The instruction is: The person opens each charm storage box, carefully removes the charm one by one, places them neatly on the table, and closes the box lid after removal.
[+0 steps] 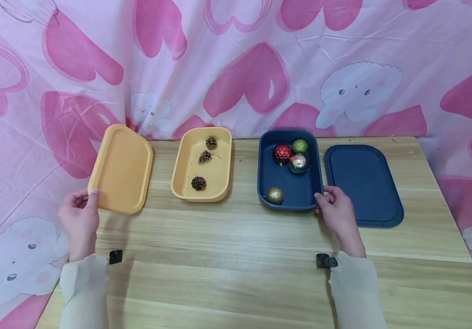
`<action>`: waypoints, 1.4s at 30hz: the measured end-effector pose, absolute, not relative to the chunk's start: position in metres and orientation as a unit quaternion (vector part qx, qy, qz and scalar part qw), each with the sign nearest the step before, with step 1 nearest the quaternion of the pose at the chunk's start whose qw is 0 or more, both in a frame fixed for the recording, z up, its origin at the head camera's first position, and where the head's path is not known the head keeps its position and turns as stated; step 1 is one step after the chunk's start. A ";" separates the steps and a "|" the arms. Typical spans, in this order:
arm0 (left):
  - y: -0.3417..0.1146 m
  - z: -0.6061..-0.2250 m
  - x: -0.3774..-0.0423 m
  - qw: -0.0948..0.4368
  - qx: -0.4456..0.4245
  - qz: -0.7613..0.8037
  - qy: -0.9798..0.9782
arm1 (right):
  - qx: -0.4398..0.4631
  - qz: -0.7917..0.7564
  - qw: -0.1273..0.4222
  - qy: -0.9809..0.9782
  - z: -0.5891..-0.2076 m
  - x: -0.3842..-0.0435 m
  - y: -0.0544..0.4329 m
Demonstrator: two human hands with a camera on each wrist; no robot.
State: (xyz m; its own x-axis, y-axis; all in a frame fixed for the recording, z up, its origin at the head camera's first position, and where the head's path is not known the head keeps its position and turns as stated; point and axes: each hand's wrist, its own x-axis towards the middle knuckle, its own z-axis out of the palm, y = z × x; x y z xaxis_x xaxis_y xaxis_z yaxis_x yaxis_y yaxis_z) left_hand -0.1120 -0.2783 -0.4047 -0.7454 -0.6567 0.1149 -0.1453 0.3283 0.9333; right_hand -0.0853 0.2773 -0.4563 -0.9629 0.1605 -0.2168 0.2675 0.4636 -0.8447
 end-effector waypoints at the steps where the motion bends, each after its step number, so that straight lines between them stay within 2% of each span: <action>1: -0.277 -0.405 -0.112 0.252 0.253 -0.499 -0.789 | 0.125 -0.502 0.053 0.854 -0.456 -0.085 0.277; 15: -0.256 -0.413 -0.115 0.308 0.164 -0.361 -0.865 | 0.124 -0.499 0.054 0.856 -0.454 -0.086 0.278; 25: -0.242 -0.417 -0.121 0.256 0.117 -0.334 -0.899 | 0.123 -0.505 0.053 0.853 -0.455 -0.087 0.278; 34: -0.229 -0.431 -0.121 0.245 0.025 -0.336 -0.909 | 0.125 -0.502 0.058 0.854 -0.455 -0.087 0.278; 42: -0.223 -0.442 -0.123 0.224 0.003 -0.311 -0.924 | 0.127 -0.500 0.055 0.855 -0.456 -0.086 0.278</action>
State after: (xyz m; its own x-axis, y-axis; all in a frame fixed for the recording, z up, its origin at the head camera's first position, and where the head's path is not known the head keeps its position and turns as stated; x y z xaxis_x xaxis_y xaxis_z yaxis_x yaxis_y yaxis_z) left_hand -0.1228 -0.2228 -0.4424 -0.9000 -0.1438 0.4115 0.1342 0.8067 0.5755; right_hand -0.0862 0.2783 -0.4556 -0.9618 0.1617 -0.2210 0.2719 0.4684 -0.8406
